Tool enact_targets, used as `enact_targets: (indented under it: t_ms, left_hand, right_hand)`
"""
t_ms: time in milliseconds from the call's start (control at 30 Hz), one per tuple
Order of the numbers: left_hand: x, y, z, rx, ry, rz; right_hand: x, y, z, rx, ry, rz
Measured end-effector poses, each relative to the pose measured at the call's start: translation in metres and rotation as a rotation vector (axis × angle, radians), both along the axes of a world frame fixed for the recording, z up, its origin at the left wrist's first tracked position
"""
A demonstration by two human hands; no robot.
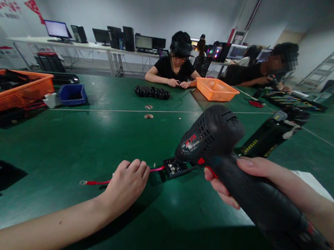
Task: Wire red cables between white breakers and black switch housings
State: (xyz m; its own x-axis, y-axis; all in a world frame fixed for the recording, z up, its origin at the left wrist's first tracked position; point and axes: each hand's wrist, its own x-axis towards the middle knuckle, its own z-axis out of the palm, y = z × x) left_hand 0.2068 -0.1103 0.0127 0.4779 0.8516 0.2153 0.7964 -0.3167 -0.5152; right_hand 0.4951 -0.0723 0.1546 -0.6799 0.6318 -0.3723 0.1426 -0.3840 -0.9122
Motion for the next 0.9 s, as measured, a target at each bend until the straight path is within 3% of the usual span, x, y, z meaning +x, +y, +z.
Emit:
enact_targets:
  t_ms: [200, 600, 900]
  left_hand:
    - [0.001, 0.001, 0.0, -0.007, 0.0, 0.011]
    - [0.003, 0.0, 0.005, -0.026, 0.004, 0.023]
    - [0.002, 0.0, 0.001, -0.009, -0.012, 0.008]
  right_hand:
    - [-0.002, -0.003, -0.001, -0.113, 0.047, -0.106]
    - [-0.002, 0.0, -0.003, -0.027, 0.026, -0.044]
    - [0.002, 0.004, -0.008, -0.066, 0.036, -0.039]
